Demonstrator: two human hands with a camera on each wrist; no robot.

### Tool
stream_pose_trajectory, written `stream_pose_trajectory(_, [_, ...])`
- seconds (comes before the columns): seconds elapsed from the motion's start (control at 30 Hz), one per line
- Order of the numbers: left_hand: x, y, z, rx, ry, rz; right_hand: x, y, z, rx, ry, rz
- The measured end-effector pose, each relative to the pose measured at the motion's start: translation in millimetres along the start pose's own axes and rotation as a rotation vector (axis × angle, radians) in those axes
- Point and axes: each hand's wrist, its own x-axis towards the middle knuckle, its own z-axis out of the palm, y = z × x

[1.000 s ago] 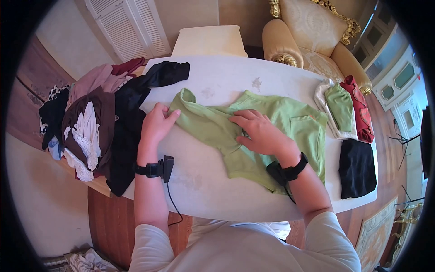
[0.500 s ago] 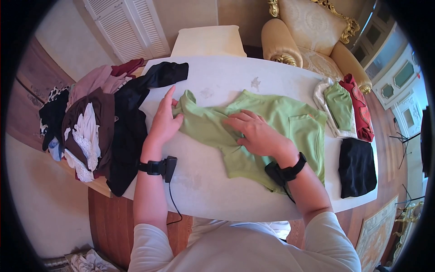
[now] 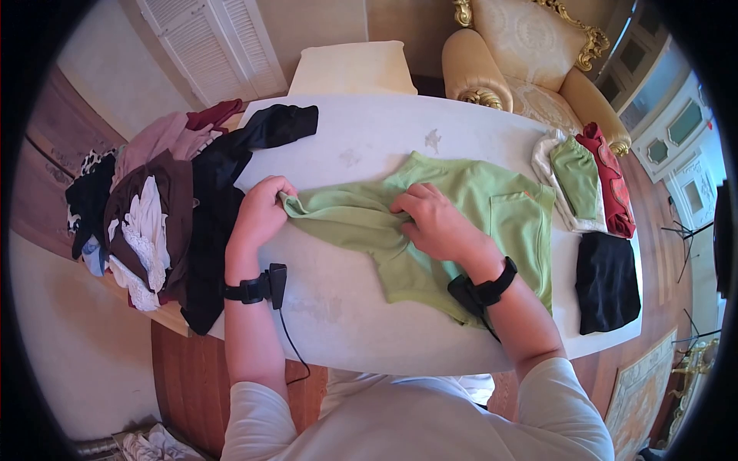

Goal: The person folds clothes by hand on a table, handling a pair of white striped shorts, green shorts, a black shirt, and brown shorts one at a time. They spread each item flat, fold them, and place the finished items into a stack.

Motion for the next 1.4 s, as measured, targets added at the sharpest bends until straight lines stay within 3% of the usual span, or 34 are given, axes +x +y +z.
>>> stream_pose_trajectory(0.13, [-0.9,3.1,2.9,-0.154,-0.049,0.094,0.6,-7.5,-3.9,0.005,-0.003,0.018])
stream_pose_trajectory(0.23, [3.2,-8.8,2.3,-0.127,0.070,0.248,0.0,-7.4,-4.1,0.008,-0.007,0.018])
stream_pose_trajectory(0.33, [2.1,-11.9,-2.2,0.016,0.235,0.118,-3.6,-4.0,-0.1,-0.054,-0.026,0.023])
stream_pose_trajectory(0.53, [0.9,2.6,0.1,0.172,0.118,-0.067,-5.4,-7.2,-1.7,-0.242,-0.196,0.130])
stream_pose_trajectory(0.73, [-1.2,1.1,2.3,0.050,0.094,-0.079,-8.3,-4.3,-9.0,-0.198,-0.263,0.167])
stream_pose_trajectory(0.83, [2.9,-0.7,1.0,0.015,0.089,-0.197,-6.7,-5.7,-17.3,-0.160,-0.281,0.197])
stream_pose_trajectory(0.93, [0.2,7.8,6.4,0.141,0.099,-0.144,-5.0,-12.9,-25.0,-0.130,-0.246,0.127])
stream_pose_trajectory(1.03, [3.4,12.3,3.4,0.187,0.069,-0.217,-4.6,-15.3,-20.5,-0.134,-0.289,0.038])
stream_pose_trajectory(1.13, [3.5,-6.4,9.7,0.248,0.146,-0.108,-8.9,-13.3,-14.7,-0.149,-0.343,0.027])
stream_pose_trajectory(1.23, [0.0,-7.6,12.8,0.391,0.239,-0.119,-10.0,-9.4,-11.2,-0.132,-0.347,0.031])
stream_pose_trajectory(1.4, [2.3,-3.8,12.9,0.401,0.107,-0.279,-9.7,-7.9,-14.0,-0.109,-0.355,0.022])
